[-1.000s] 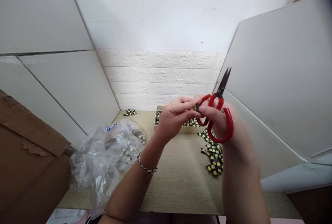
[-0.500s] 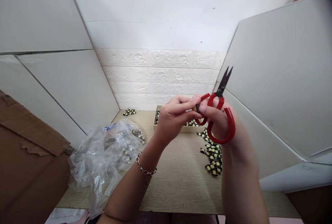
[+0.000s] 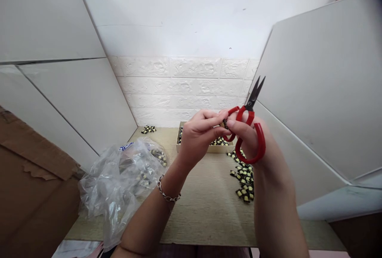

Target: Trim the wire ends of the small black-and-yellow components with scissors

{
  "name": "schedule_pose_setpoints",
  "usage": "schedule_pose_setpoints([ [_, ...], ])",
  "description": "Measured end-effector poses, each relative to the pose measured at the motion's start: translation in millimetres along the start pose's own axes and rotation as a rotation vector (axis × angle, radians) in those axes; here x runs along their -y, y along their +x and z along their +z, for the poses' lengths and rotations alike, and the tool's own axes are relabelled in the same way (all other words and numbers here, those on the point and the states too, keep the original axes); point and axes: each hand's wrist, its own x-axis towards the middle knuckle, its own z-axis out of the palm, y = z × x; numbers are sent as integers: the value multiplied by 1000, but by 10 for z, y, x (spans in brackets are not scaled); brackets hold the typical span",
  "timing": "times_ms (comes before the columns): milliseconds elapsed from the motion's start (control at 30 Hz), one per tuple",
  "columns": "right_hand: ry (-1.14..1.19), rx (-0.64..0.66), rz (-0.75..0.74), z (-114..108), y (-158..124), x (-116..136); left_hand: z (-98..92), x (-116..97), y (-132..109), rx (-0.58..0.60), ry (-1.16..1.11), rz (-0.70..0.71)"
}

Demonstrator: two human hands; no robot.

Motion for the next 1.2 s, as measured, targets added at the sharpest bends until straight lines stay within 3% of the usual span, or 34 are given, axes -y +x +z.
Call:
schedule_pose_setpoints([
  [367, 72, 57, -71, 24, 40, -34, -84, -32, 18, 47, -45, -28],
  [900, -19, 32, -30, -2, 31, -38, -79, 113, 32, 28, -82, -89],
  [1200, -34, -87, 53, 101, -15, 6, -147, 39, 82, 119, -26, -59],
])
